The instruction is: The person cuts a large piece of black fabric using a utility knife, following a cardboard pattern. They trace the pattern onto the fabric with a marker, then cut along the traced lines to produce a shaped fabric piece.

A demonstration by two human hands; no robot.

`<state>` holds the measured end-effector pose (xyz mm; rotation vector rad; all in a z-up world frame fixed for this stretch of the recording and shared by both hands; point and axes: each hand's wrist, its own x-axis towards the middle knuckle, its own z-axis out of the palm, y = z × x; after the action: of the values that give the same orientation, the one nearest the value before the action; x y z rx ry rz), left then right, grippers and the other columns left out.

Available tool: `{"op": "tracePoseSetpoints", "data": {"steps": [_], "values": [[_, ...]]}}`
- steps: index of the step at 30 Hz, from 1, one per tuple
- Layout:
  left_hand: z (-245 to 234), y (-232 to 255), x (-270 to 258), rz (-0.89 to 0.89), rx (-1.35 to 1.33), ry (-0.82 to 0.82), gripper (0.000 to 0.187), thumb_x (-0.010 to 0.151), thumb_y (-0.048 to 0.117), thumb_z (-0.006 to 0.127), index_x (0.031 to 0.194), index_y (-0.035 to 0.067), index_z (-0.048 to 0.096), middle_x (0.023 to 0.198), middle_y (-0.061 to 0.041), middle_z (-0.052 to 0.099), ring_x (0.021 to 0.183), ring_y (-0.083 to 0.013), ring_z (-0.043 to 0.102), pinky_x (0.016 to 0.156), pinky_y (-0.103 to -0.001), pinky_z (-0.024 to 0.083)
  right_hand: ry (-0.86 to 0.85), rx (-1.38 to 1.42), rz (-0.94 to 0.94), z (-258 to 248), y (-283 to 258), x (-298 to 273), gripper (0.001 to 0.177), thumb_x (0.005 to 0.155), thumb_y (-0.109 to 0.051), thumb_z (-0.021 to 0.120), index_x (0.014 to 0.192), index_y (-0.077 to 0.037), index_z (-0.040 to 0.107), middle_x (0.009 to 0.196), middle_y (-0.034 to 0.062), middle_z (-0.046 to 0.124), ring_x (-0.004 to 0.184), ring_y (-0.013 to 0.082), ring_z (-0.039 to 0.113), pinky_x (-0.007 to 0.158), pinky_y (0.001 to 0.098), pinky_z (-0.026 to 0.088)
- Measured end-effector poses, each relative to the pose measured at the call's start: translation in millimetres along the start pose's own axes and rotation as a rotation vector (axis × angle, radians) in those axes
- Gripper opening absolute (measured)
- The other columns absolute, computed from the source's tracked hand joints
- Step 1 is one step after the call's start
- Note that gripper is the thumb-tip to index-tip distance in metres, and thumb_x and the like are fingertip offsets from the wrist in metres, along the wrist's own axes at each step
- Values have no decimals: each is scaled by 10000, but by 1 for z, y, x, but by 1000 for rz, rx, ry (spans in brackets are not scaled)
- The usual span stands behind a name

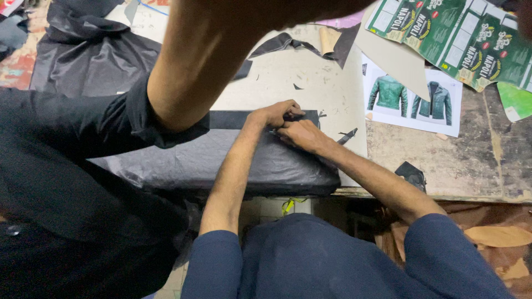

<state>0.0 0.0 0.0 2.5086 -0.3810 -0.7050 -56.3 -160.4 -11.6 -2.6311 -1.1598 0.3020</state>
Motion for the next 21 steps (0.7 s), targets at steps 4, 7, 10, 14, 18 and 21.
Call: {"op": "tracePoseSetpoints", "data": {"steps": [4, 7, 10, 14, 18, 21], "values": [[5, -22, 20, 327, -145, 2, 632, 748, -100, 695, 1334, 116, 601, 1290, -101, 701, 1214, -230, 650, 1045, -340, 517, 102, 43, -73, -18, 1, -3, 231, 938, -196, 628, 1144, -172, 728, 1108, 107, 726, 928, 348, 706, 769, 473, 559], [15, -37, 24, 385, -160, 10, 630, 720, -108, 717, 1303, 104, 609, 1268, -101, 696, 1204, -241, 642, 1033, -337, 500, 120, 26, -130, -20, -3, -7, 230, 919, -172, 631, 1125, -177, 735, 1092, 122, 714, 941, 350, 701, 768, 468, 565], [18, -45, 31, 417, -181, 10, 653, 679, -113, 746, 1278, 93, 591, 1243, -105, 699, 1190, -250, 646, 1009, -339, 513, 114, 3, -174, -25, 2, -14, 251, 918, -171, 636, 1149, -183, 733, 1098, 121, 706, 944, 351, 699, 750, 464, 570], [24, -55, 32, 519, -176, 24, 756, 576, -198, 662, 1273, 78, 567, 1245, -85, 735, 1219, -248, 647, 990, -338, 512, 69, 6, -217, -28, 7, -29, 324, 915, -186, 636, 1231, -161, 706, 1107, 90, 707, 900, 349, 700, 696, 462, 570], [27, -51, 36, 560, -69, 22, 794, 539, -268, 591, 1214, 125, 734, 1387, -63, 598, 1201, -251, 611, 797, -320, 581, 52, -11, -198, -28, 19, -57, 290, 929, -234, 660, 1199, -139, 709, 1081, 80, 695, 873, 331, 707, 684, 454, 568], [26, -47, 30, 514, -111, 40, 719, 624, -238, 577, 1290, 34, 554, 1246, -10, 761, 1174, -224, 636, 834, -303, 531, 34, -54, -188, -29, 28, -79, 331, 930, -235, 662, 1250, -161, 701, 1081, 81, 692, 840, 342, 699, 667, 460, 561]]}}
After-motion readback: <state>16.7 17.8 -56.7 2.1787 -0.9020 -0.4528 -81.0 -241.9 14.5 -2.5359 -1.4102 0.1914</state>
